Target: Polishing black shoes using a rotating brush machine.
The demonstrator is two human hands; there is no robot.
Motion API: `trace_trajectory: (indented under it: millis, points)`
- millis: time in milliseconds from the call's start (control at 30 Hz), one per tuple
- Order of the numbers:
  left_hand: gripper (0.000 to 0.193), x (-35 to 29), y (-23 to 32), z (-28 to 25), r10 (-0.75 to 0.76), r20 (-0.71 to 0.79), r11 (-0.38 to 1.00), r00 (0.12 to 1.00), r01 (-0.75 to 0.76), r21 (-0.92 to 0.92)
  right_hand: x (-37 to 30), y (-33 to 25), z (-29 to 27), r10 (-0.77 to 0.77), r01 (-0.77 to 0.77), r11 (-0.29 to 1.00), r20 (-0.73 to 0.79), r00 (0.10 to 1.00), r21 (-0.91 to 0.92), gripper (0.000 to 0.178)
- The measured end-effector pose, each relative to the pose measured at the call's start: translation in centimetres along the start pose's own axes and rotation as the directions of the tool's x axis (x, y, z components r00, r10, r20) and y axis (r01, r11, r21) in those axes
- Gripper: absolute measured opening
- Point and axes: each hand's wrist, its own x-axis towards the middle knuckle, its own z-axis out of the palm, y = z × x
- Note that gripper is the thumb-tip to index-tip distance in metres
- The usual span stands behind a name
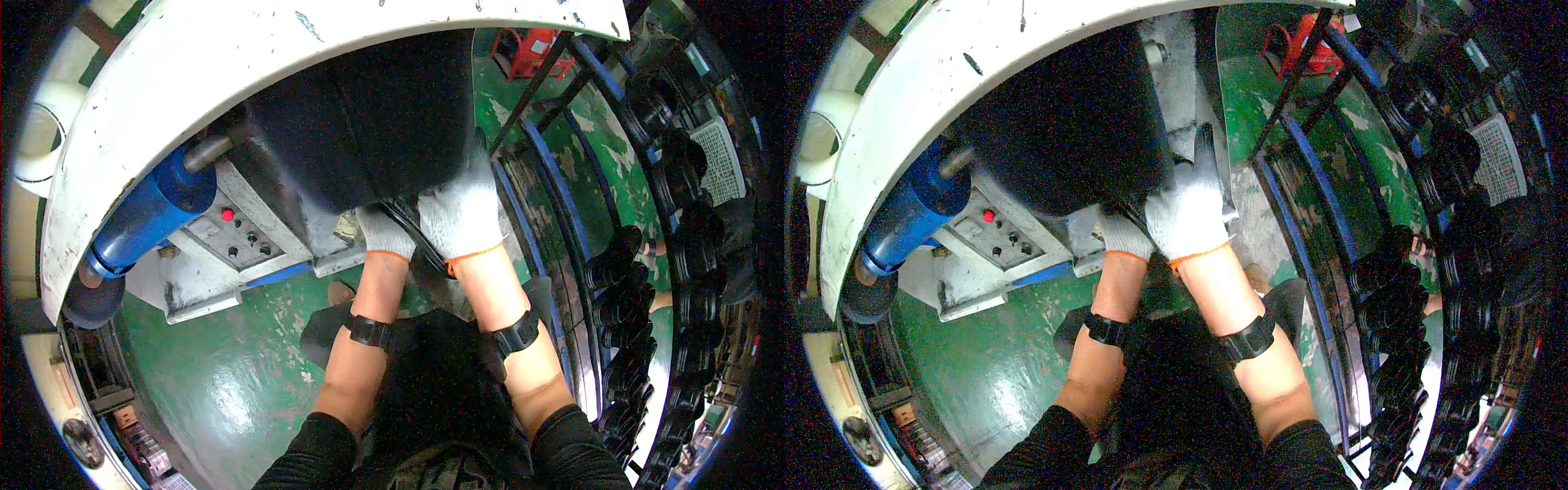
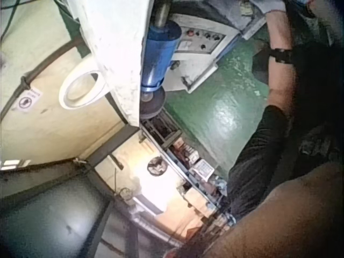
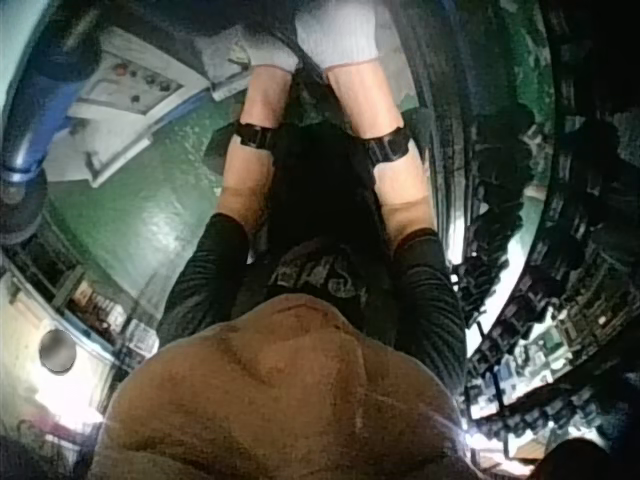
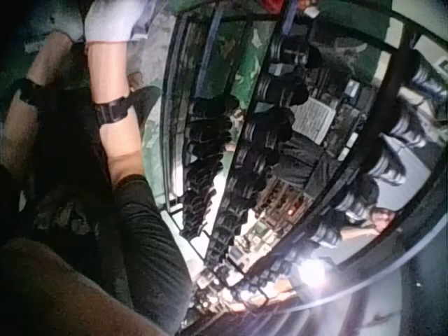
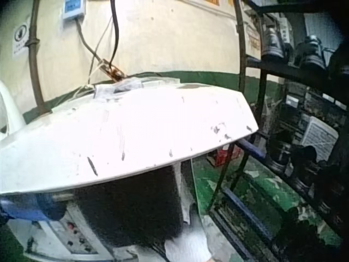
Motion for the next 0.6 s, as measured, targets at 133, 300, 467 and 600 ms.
trace_trajectory:
  millis: [133, 300, 467, 600]
  points:
    - [0.049, -1.2, 0.0, 1.2, -0.018, 0.047, 0.995, 0.999, 0.023, -0.093, -1.3, -2.4, -1.5, 0.049, -0.048, 0.997, 0.024, 0.999, -0.057, 0.044]
    - [0.056, -1.7, -0.1, 0.5, -0.048, 0.096, 0.998, 0.994, 0.052, -0.037, -4.0, -4.3, -0.5, 0.343, -0.490, 0.179, 0.412, 0.844, 0.853, 0.048]
    - [0.057, -4.6, 0.3, 1.5, -0.151, 0.067, 0.988, 0.986, 0.153, -0.029, -4.6, -5.2, -2.4, 0.240, -0.164, -0.851, 0.648, 0.723, 0.498, 0.054]
    - [0.057, -7.1, 0.9, 2.2, -0.260, 0.066, 0.963, 0.963, 0.264, -0.057, -8.0, -5.9, -3.3, 0.313, -0.130, -0.834, 0.654, 0.689, 0.536, 0.043]
